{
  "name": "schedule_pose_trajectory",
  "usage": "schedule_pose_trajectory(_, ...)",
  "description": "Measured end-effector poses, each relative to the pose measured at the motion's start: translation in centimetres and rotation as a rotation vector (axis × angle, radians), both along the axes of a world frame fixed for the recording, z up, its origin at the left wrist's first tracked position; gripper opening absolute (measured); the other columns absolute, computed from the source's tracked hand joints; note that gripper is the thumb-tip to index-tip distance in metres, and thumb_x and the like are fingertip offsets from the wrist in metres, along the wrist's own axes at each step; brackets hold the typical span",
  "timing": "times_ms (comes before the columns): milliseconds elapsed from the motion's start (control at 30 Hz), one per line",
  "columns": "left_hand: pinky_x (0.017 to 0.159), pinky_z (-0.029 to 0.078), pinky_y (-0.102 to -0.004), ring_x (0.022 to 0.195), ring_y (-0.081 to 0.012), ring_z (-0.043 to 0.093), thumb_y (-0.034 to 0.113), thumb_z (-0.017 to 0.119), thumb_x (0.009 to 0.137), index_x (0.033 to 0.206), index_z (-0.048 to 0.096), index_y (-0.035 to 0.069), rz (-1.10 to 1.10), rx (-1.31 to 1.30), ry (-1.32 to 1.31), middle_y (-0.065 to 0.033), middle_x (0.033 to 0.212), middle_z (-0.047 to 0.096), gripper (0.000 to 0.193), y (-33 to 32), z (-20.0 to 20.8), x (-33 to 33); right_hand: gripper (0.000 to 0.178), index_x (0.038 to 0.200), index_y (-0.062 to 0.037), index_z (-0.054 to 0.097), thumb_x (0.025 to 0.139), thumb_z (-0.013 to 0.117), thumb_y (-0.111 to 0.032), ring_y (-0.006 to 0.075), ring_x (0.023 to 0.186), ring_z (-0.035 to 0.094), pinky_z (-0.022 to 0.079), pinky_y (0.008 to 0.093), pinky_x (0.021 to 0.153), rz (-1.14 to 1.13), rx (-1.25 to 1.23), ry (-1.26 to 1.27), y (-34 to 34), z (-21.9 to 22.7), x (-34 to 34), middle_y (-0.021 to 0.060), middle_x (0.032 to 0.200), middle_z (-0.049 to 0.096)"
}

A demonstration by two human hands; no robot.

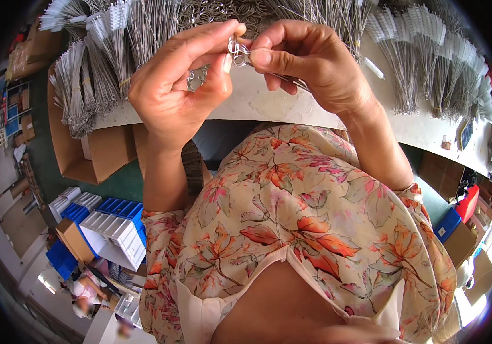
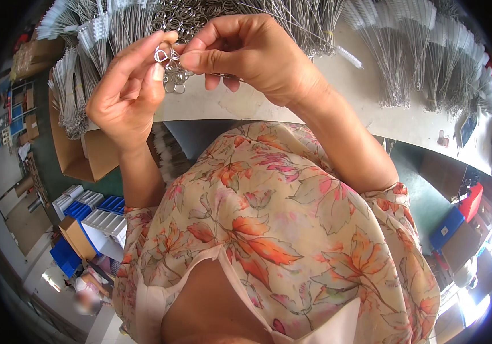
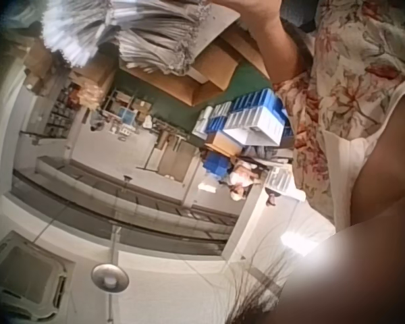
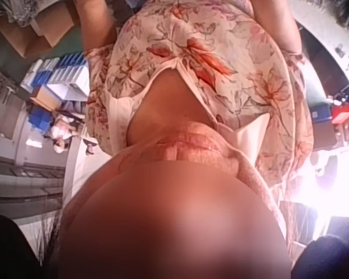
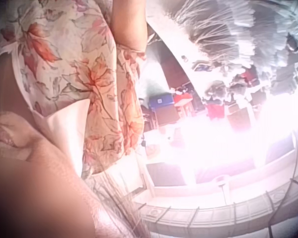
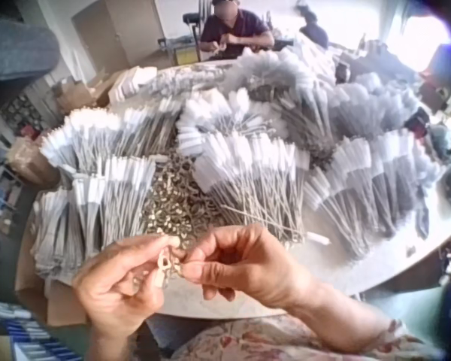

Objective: Assembling small white brushes onto metal rings and organizing them on a table in a workshop setting.

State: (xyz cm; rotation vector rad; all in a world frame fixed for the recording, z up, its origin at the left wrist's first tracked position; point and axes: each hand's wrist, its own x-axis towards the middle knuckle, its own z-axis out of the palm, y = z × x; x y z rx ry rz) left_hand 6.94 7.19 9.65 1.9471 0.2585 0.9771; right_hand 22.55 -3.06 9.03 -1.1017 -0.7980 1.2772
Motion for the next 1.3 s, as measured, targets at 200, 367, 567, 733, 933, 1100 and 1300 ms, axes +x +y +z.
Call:
schedule_pose_trajectory(200, 0.076, 0.053, -0.0256, 0.087, -0.0198, 0.064, -0.014, 0.056, 0.077, 0.106, 0.059, -0.007, -0.114, -0.127, -0.025, -0.0172, 0.102, 0.062, 0.030, 0.6, -0.3, 0.1, 0.015, 0.083, -0.0048, 0.064, 0.080, 0.069, -0.018, 0.0038, 0.057, 0.054, 0.039, 0.0176, 0.046, -0.053, 0.034, -0.026, -0.4, -0.4, -0.9, -0.0015, 0.069, 0.060)
schedule_pose_trajectory(367, 0.080, 0.050, -0.0277, 0.088, -0.0188, 0.062, -0.010, 0.053, 0.078, 0.107, 0.058, -0.009, -0.061, -0.085, -0.019, -0.0191, 0.101, 0.062, 0.029, -0.1, -0.2, 0.0, 0.016, 0.084, -0.0042, 0.062, 0.082, 0.066, -0.020, 0.0030, 0.057, 0.051, 0.037, 0.0175, 0.046, -0.038, 0.016, -0.077, -0.7, -0.2, -0.7, -0.0021, 0.068, 0.057)
schedule_pose_trajectory(567, 0.078, 0.051, -0.0283, 0.090, -0.0221, 0.063, -0.011, 0.053, 0.079, 0.107, 0.057, -0.010, -0.060, -0.044, -0.012, -0.0203, 0.103, 0.061, 0.028, -0.2, -0.3, 0.2, 0.020, 0.085, -0.0016, 0.061, 0.085, 0.064, -0.021, 0.0034, 0.052, 0.046, 0.035, 0.0190, 0.044, -0.087, 0.010, 0.106, -0.9, -0.5, -1.5, -0.0002, 0.064, 0.055)
schedule_pose_trajectory(733, 0.080, 0.052, -0.0303, 0.089, -0.0243, 0.063, -0.011, 0.053, 0.079, 0.107, 0.056, -0.011, -0.031, 0.049, 0.018, -0.0211, 0.103, 0.061, 0.028, -0.1, -0.5, 0.0, 0.021, 0.085, -0.0014, 0.061, 0.084, 0.065, -0.022, 0.0037, 0.052, 0.046, 0.035, 0.0185, 0.044, -0.083, 0.008, 0.070, -0.9, -0.5, -1.4, -0.0001, 0.065, 0.056)
schedule_pose_trajectory(933, 0.080, 0.052, -0.0327, 0.087, -0.0247, 0.064, -0.011, 0.053, 0.080, 0.108, 0.056, -0.011, -0.009, -0.032, -0.132, -0.0212, 0.103, 0.061, 0.028, -0.9, -1.2, 0.5, 0.017, 0.081, -0.0024, 0.062, 0.082, 0.066, -0.019, 0.0037, 0.054, 0.050, 0.037, 0.0178, 0.045, 0.017, -0.042, 0.060, -0.7, 0.1, -0.3, -0.0008, 0.067, 0.058)
schedule_pose_trajectory(1100, 0.074, 0.055, -0.0272, 0.084, -0.0217, 0.065, -0.014, 0.057, 0.075, 0.102, 0.061, -0.007, 0.023, -0.036, -0.103, -0.0161, 0.100, 0.062, 0.029, -0.8, -1.3, 0.6, 0.016, 0.084, -0.0029, 0.062, 0.083, 0.065, -0.018, 0.0043, 0.059, 0.054, 0.041, 0.0184, 0.048, 0.051, -0.006, -0.013, -1.0, -0.4, -0.2, -0.0007, 0.070, 0.059)
schedule_pose_trajectory(1300, 0.073, 0.054, -0.0250, 0.083, -0.0169, 0.064, -0.010, 0.062, 0.073, 0.100, 0.063, -0.004, 0.098, 0.178, 0.013, -0.0137, 0.096, 0.064, 0.028, -1.1, -0.9, 0.2, 0.014, 0.090, -0.0033, 0.061, 0.086, 0.062, -0.016, 0.0063, 0.069, 0.058, 0.046, 0.0189, 0.053, -0.139, 0.081, -0.135, -0.8, -0.1, -1.4, -0.0003, 0.078, 0.061)
